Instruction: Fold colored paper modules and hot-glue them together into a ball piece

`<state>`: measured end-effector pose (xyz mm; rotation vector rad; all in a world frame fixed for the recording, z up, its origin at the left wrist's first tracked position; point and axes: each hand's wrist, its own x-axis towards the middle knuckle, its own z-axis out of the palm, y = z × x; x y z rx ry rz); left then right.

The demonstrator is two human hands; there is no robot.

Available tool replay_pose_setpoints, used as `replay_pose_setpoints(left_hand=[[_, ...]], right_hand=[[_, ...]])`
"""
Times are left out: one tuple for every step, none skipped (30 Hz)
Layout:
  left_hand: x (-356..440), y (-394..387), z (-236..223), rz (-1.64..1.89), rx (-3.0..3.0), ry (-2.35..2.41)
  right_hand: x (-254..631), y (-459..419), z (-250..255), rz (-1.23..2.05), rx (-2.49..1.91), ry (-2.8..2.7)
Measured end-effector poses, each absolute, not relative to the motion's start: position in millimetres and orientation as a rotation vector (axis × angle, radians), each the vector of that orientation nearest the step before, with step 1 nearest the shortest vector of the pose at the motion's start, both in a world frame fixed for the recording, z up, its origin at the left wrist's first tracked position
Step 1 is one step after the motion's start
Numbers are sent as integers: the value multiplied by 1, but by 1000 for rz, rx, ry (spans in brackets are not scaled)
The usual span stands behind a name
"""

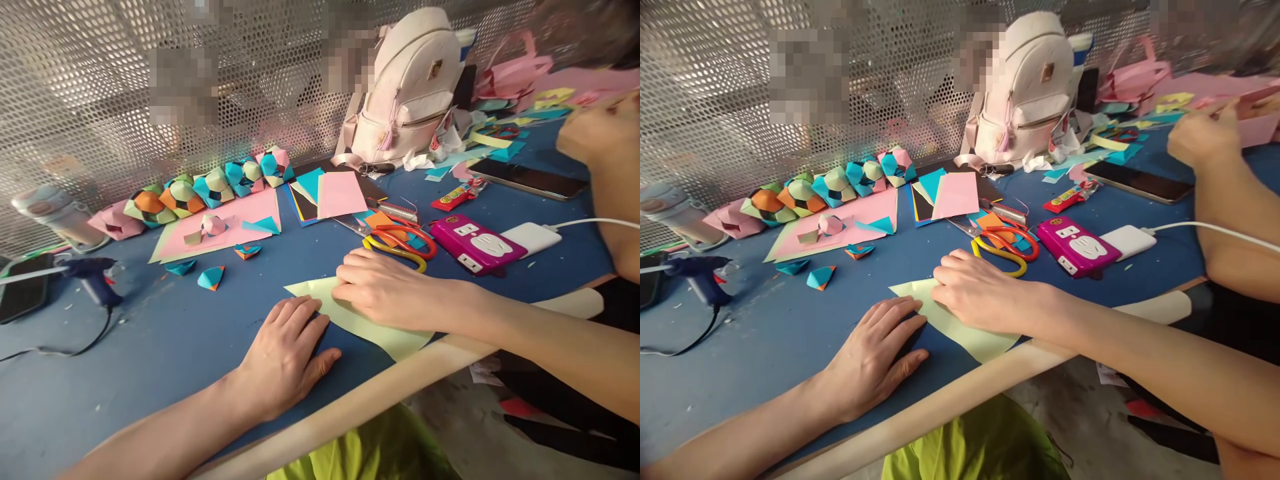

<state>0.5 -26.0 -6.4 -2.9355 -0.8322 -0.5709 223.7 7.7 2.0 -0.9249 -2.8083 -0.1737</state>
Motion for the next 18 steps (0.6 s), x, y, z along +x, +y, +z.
replay_pose_setpoints(left_hand=[[1,-26,-6,-569,-2934,-827],[1,-26,-6,-566,-2933,-824],[1,-26,-5,-564,-2934,-820],[1,-26,-5,-561,-2936,-818],[1,-26,-5,-560,-2938,-817],[0,-26,-5,-559,-2940,-816],[0,-26,-5,-559,-2940,-816],[0,-25,-5,-558,-2940,-814],[0,-25,-5,-559,-2940,-811],[0,-25,-5,-559,-2942,-810],[0,-25,-5,-562,-2945,-806],[1,-25,-5,-564,-2948,-805],[1,-24,-5,-567,-2952,-802],[1,-24,-4,-568,-2955,-799],[1,-24,-4,-566,-2957,-798],[1,-24,-4,-563,-2959,-797],[1,-24,-4,-561,-2962,-794],[1,-23,-5,-561,-2964,-791]], right_hand=[[224,7,2,-170,-925,-2804],[225,7,2,-165,-925,-2803],[225,7,2,-162,-926,-2804],[226,6,2,-159,-927,-2805],[226,6,3,-158,-928,-2807],[226,6,4,-158,-928,-2808],[227,6,5,-159,-927,-2808],[227,6,6,-160,-921,-2807],[227,6,7,-159,-911,-2805],[227,6,8,-159,-899,-2798],[227,6,9,-158,-886,-2784],[227,6,10,-158,-872,-2765],[227,6,11,-156,-857,-2745],[227,6,11,-151,-839,-2727],[227,6,11,-141,-817,-2715],[226,5,11,-128,-792,-2711],[226,5,9,-112,-766,-2717],[225,4,8,-96,-743,-2724]])
